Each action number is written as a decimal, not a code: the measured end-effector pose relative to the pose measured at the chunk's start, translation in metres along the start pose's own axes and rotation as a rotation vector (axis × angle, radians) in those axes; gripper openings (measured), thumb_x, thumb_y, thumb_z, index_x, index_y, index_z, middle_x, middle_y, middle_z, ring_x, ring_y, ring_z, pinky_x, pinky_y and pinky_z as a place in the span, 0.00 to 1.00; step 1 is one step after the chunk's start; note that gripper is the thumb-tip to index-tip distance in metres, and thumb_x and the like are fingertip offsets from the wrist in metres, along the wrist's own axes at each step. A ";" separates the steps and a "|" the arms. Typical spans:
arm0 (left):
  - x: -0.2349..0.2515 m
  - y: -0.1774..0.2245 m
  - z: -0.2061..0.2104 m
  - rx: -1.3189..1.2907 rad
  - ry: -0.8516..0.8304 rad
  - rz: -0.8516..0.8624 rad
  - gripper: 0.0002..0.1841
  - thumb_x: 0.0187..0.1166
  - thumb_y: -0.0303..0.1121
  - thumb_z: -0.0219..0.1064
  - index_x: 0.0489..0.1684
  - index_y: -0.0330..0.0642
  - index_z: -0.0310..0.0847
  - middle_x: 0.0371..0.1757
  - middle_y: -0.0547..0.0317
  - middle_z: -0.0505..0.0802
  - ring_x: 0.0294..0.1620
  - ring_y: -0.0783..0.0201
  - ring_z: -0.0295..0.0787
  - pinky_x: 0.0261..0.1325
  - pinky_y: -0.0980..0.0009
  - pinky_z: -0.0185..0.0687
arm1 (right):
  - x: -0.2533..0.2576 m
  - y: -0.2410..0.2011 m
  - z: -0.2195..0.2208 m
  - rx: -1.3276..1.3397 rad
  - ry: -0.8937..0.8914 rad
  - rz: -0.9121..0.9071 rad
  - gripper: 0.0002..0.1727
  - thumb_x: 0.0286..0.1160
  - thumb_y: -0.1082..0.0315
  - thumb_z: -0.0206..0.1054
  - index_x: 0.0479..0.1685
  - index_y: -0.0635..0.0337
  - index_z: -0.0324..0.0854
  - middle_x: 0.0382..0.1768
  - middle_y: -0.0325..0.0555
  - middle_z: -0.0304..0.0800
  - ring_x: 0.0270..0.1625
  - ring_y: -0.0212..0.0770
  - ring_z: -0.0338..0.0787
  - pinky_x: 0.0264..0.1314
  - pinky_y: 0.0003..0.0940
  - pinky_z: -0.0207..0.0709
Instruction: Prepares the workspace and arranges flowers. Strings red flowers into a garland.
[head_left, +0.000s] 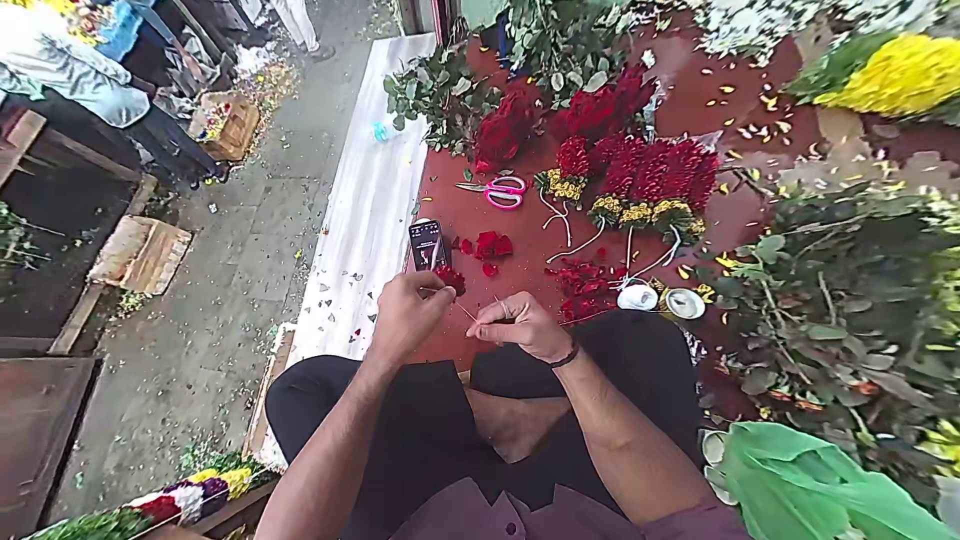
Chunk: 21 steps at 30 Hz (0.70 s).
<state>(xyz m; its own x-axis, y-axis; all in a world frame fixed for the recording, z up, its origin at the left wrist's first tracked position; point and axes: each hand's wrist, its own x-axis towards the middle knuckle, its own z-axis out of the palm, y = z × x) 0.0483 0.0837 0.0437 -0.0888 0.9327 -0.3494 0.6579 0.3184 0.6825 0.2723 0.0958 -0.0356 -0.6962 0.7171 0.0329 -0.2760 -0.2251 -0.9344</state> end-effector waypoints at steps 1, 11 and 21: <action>-0.001 -0.013 -0.003 0.006 -0.054 -0.042 0.09 0.78 0.45 0.73 0.35 0.53 0.94 0.22 0.65 0.91 0.19 0.66 0.83 0.28 0.56 0.83 | 0.000 -0.002 -0.003 -0.047 0.053 0.010 0.07 0.75 0.71 0.71 0.39 0.64 0.94 0.34 0.42 0.96 0.31 0.26 0.87 0.34 0.24 0.81; -0.018 -0.053 -0.020 -0.116 -0.420 -0.112 0.11 0.75 0.45 0.77 0.30 0.51 0.96 0.26 0.68 0.94 0.26 0.73 0.87 0.35 0.64 0.85 | -0.002 -0.007 -0.023 -0.223 0.038 0.130 0.05 0.71 0.72 0.73 0.36 0.64 0.94 0.36 0.45 0.97 0.37 0.33 0.92 0.43 0.31 0.88; -0.013 -0.071 -0.013 0.059 -0.308 -0.232 0.08 0.66 0.48 0.77 0.29 0.58 0.94 0.26 0.67 0.93 0.29 0.65 0.89 0.37 0.49 0.84 | 0.034 0.056 -0.077 -0.787 0.309 0.678 0.10 0.82 0.65 0.67 0.49 0.54 0.93 0.45 0.46 0.96 0.47 0.44 0.93 0.55 0.52 0.86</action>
<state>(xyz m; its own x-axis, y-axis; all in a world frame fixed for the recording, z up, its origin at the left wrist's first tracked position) -0.0071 0.0511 0.0077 -0.0174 0.7400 -0.6724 0.6897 0.4958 0.5278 0.2838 0.1585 -0.1139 -0.3161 0.7628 -0.5641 0.6826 -0.2301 -0.6936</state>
